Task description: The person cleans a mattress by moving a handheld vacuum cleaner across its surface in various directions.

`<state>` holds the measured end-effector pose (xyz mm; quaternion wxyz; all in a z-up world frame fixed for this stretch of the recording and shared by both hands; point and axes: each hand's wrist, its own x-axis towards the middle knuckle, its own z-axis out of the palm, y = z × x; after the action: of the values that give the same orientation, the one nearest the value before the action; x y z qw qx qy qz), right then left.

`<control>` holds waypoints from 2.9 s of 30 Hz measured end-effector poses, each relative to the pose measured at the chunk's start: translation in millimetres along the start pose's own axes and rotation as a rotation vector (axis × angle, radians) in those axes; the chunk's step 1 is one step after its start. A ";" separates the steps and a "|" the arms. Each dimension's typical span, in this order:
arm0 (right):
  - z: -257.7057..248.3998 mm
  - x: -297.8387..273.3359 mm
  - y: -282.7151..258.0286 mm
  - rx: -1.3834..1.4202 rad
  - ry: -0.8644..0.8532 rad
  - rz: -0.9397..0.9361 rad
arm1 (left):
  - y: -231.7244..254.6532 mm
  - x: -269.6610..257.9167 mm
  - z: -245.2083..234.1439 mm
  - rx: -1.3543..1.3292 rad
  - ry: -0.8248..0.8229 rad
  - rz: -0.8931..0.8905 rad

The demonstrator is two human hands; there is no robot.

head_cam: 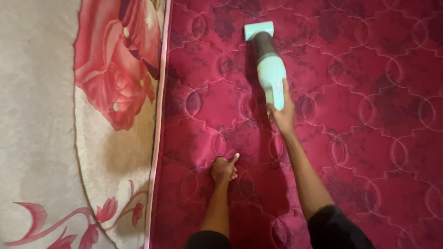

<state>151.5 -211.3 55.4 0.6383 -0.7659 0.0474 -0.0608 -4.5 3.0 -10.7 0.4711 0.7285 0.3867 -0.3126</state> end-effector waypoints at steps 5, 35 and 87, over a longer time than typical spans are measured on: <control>-41.6 -93.4 0.5 -0.073 -0.038 0.087 | 7.2 0.0 1.3 0.034 0.002 -0.084; -29.8 -2.4 -10.2 -0.296 0.058 -0.050 | 10.2 -0.7 -1.0 0.079 0.004 -0.100; -70.6 -101.5 -15.9 -0.376 0.144 0.156 | 0.7 3.7 2.3 -0.022 0.004 -0.063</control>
<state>40.3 -261.8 80.3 0.4817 -0.8593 0.1625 -0.0556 -2.2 1.7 -14.3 0.4681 0.7113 0.4139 -0.3218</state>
